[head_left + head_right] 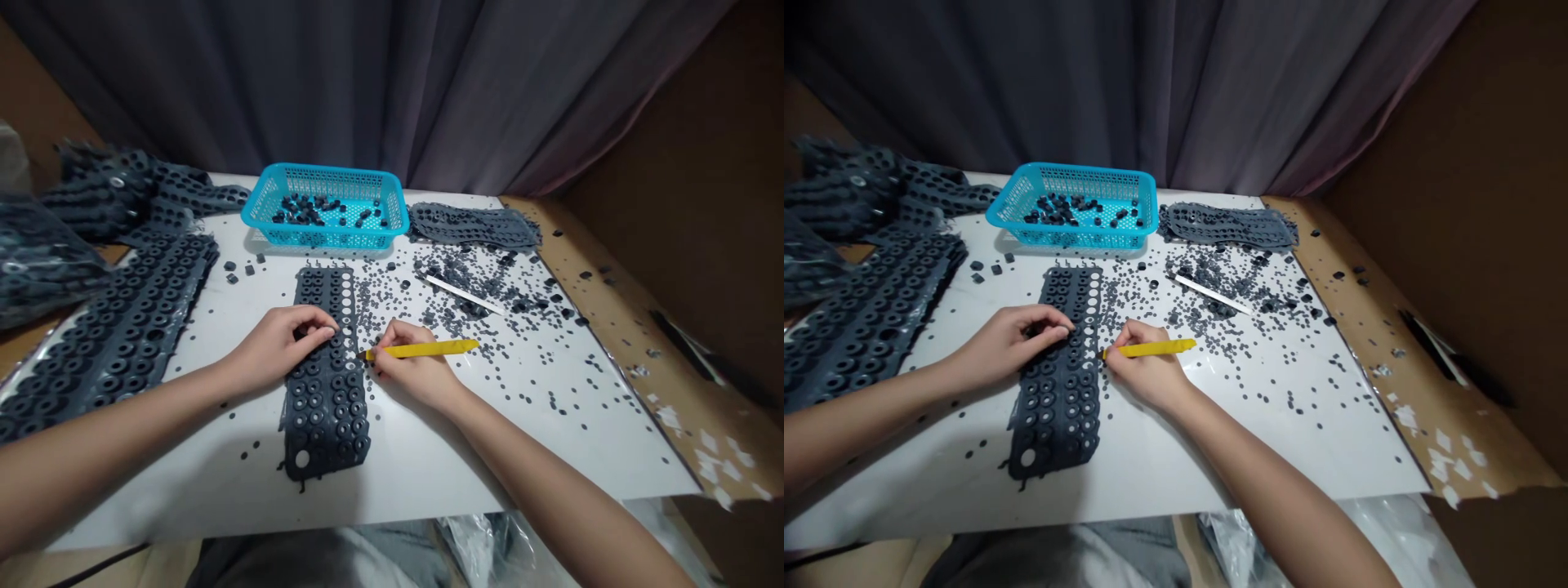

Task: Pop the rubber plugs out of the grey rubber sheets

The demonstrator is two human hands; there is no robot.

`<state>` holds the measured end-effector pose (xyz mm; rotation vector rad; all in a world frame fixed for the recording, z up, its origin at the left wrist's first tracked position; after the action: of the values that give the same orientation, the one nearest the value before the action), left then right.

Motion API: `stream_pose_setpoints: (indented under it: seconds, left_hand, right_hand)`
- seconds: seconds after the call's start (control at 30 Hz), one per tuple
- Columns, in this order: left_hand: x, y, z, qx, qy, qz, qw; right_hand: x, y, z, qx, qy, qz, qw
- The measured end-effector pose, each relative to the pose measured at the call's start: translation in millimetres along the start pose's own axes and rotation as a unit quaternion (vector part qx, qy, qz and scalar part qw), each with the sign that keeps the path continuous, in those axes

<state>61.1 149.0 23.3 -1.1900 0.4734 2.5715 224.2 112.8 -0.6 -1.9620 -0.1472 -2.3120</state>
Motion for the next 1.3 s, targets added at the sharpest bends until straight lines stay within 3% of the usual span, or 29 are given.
stream_pose_setpoints:
  seconds: [0.13, 0.27, 0.53, 0.6, 0.63, 0.7, 0.77, 0.8, 0.9, 1.1, 1.2, 1.3]
  left_hand:
    - [3.9, 5.1, 2.5, 0.017, 0.141, 0.046, 0.989]
    - [15.3, 10.3, -8.7, 0.052, 0.274, 0.122, 0.953]
    - [19.6, 18.7, -24.2, 0.123, 0.450, 0.202, 0.861]
    - [14.2, 18.9, -26.2, 0.140, 0.456, 0.205, 0.855]
    - [11.3, 18.4, -26.5, 0.143, 0.426, 0.199, 0.871]
    - [1.7, 15.6, -23.7, 0.128, 0.292, 0.150, 0.936]
    - [-18.9, 14.0, -23.3, 0.105, 0.100, 0.036, 0.989]
    - [-31.6, 15.6, -27.1, 0.102, 0.010, -0.035, 0.994]
    - [-56.1, 25.0, -47.8, 0.122, -0.177, -0.197, 0.957]
    - [-53.4, 32.2, -72.7, 0.140, -0.380, -0.258, 0.877]
    - [-51.0, 42.5, -77.2, 0.100, -0.433, -0.314, 0.839]
    - [-47.5, 49.8, -75.4, 0.057, -0.427, -0.355, 0.830]
  right_hand:
    - [-3.9, 6.3, 1.7, -0.002, -0.093, -0.035, 0.995]
    - [-5.9, 13.7, -7.5, 0.046, -0.116, -0.046, 0.991]
    - [4.5, 14.1, -9.3, 0.051, 0.008, 0.031, 0.998]
    - [7.4, 13.6, -8.3, 0.048, 0.032, 0.046, 0.997]
    - [8.5, 13.6, -8.0, 0.048, 0.042, 0.051, 0.997]
    - [9.6, 13.6, -7.6, 0.048, 0.058, 0.057, 0.996]
    - [9.7, 13.8, -7.2, 0.048, 0.068, 0.056, 0.995]
    - [9.6, 13.8, -6.9, 0.047, 0.071, 0.055, 0.995]
    - [8.0, 14.1, -6.7, 0.046, 0.066, 0.050, 0.995]
    - [5.3, 15.0, -6.8, 0.048, 0.048, 0.042, 0.997]
    - [5.9, 15.2, -5.8, 0.044, 0.055, 0.047, 0.996]
    - [6.1, 15.1, -5.4, 0.046, 0.067, 0.055, 0.995]
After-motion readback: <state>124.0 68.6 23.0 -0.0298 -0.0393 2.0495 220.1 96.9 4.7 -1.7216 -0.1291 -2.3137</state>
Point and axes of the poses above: each hand's wrist, its own y-axis away from the middle knuckle, its own z-axis out of the back of the hand, x = y × z, the point moved 9 cm from there along -y, towards the middle knuckle, and after that the axes turned 10 degrees about z, right-handed, at the moved point
